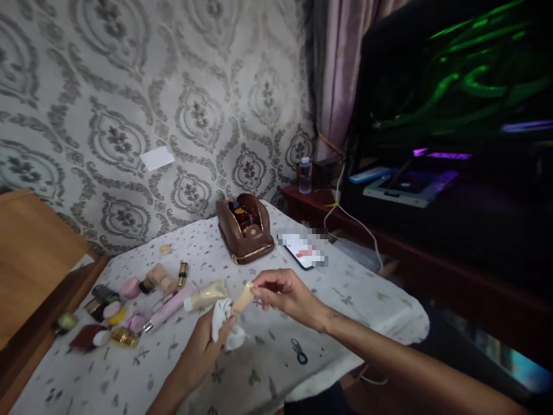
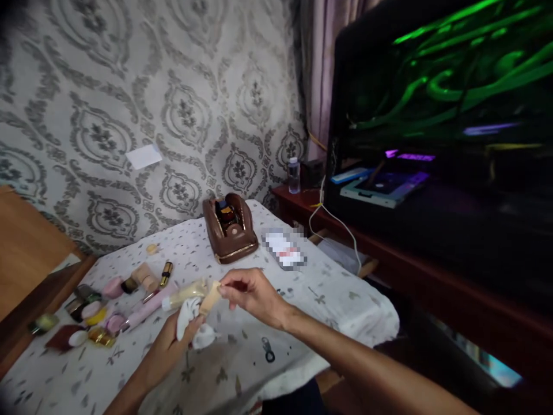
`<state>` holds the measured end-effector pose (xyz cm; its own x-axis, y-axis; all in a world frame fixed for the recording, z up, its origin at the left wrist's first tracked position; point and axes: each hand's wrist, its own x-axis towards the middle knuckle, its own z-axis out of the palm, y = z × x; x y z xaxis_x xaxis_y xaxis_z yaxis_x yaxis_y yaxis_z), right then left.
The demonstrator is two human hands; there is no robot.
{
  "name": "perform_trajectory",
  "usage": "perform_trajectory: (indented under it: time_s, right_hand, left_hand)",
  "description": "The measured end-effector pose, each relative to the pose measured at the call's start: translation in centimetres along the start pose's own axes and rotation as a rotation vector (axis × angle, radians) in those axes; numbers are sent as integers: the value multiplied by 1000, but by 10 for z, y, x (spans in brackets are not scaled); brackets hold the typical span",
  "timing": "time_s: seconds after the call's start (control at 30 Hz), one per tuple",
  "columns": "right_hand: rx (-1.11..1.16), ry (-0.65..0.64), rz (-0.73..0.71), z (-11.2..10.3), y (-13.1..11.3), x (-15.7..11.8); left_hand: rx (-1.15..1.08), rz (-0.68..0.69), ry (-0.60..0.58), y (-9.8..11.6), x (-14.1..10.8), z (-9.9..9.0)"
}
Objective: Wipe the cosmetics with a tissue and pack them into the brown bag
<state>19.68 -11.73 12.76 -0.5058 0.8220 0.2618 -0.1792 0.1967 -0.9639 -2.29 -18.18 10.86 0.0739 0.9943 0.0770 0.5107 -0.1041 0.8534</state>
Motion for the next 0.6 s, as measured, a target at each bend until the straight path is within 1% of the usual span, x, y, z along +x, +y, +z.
perform_trajectory:
  time_s: [0.07, 0.13, 0.23, 0.37, 0.43, 0.53, 0.6]
  right_hand:
    - [-37, 25, -17, -15, 0, -2]
    - [-35, 41, -24, -29, -1, -4]
    - [1, 76, -30, -48, 0, -6]
    - [34, 129, -39, -63, 5, -8]
    - [30, 151, -48, -67, 9, -7]
    - [12, 167, -63, -70, 13, -2]
    - [0, 166, -76, -72, 14, 4]
  left_hand:
    - [6, -84, -29, 6, 9, 10]
    - [-31, -174, 2, 8, 15, 18]
    - [-103, -252, 57, 5, 20, 28]
    - [-229, -431, 124, -5, 26, 36]
    - [-372, -505, 156, -7, 32, 40]
    - [-638, -502, 248, -4, 44, 46]
    - [-748, -488, 314, 0, 53, 50]
